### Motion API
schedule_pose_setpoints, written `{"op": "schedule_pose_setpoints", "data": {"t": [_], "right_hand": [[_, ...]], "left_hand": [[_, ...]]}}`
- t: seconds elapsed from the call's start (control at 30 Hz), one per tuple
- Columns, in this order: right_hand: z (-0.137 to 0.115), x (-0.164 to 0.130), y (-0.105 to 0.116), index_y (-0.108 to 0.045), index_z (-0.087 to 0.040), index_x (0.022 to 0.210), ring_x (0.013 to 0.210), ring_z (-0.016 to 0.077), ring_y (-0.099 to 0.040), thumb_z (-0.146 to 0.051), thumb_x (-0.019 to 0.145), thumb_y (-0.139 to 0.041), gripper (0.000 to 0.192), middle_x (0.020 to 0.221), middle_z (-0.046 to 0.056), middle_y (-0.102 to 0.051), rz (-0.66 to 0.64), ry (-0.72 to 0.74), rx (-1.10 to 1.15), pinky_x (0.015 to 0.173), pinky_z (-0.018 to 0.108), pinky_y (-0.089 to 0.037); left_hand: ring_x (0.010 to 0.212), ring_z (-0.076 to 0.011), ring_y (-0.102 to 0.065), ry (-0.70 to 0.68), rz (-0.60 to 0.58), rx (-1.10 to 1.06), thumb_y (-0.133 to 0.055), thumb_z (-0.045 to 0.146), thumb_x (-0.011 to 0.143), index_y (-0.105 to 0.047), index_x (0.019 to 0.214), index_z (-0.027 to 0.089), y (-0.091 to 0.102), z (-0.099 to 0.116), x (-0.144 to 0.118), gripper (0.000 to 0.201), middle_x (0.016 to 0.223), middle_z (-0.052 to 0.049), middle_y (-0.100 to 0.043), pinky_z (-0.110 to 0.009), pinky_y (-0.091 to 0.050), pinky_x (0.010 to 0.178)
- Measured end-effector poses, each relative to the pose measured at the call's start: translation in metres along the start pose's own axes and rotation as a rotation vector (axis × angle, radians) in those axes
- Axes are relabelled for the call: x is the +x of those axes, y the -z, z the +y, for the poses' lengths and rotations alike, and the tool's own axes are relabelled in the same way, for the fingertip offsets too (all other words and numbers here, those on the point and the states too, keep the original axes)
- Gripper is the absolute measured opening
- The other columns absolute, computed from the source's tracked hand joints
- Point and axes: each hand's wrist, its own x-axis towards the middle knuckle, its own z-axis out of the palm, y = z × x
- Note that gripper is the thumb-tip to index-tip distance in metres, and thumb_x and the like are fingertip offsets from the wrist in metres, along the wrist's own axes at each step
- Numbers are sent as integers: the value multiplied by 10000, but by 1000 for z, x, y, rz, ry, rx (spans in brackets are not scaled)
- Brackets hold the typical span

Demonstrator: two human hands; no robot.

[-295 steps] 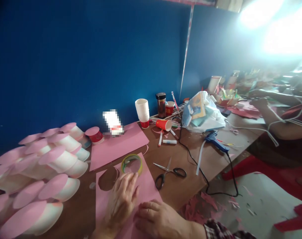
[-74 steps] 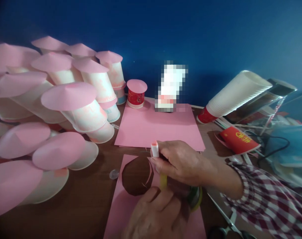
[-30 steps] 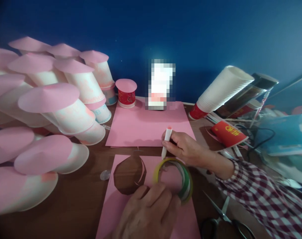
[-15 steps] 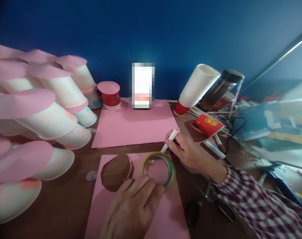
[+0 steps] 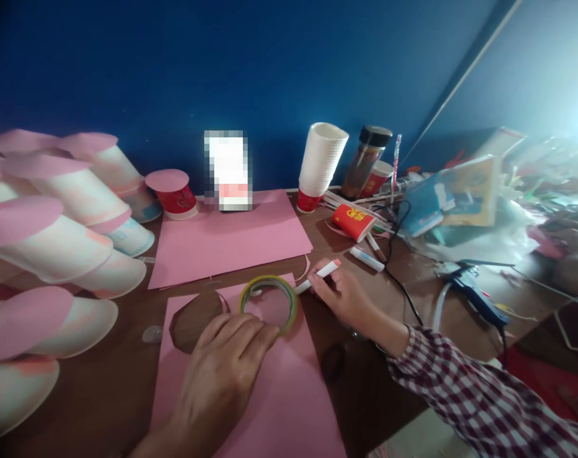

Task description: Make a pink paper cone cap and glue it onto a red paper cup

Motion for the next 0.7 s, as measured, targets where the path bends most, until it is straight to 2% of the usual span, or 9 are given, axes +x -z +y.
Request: {"op": "schedule_pose_setpoints", "data": {"t": [0.1,0.27,0.5,0.7], "right_hand": [[1,-16,-2,-546,-182,785,630,134,-531,-319,903,-476,194,675,-6,-575,29,-24,14,621,248,-403],[-3,-36,-5,-547,-185,774,686,141,-538,-305,914,-455,206,707,4,-579,64,17,59,675,251,-416],[-13,-67,-18,-536,-190,793,600,127,-527,-296,903,-471,167,669,-10,-569,114,-9,53,572,228,-409],[-28,-87,-31,-551,-185,836,690,129,-552,-188,890,-459,106,775,9,-579,153,184,-5,637,233,-412]], "left_hand": [[836,-200,-547,-22,-13,7,-428,74,860,-620,1003,161,1,-1,0,255,828,-53,-618,-386,-404,802],[847,-208,-545,-24,-42,36,-457,72,848,-613,1019,175,0,-2,-2,254,857,-55,-622,-381,-400,795],[837,-204,-551,-28,-51,101,-492,111,855,-622,981,202,0,-2,0,203,817,-35,-615,-373,-398,781],[859,-214,-575,-40,-53,136,-445,160,890,-638,968,196,2,2,1,211,826,-60,-634,-373,-414,776]]}}
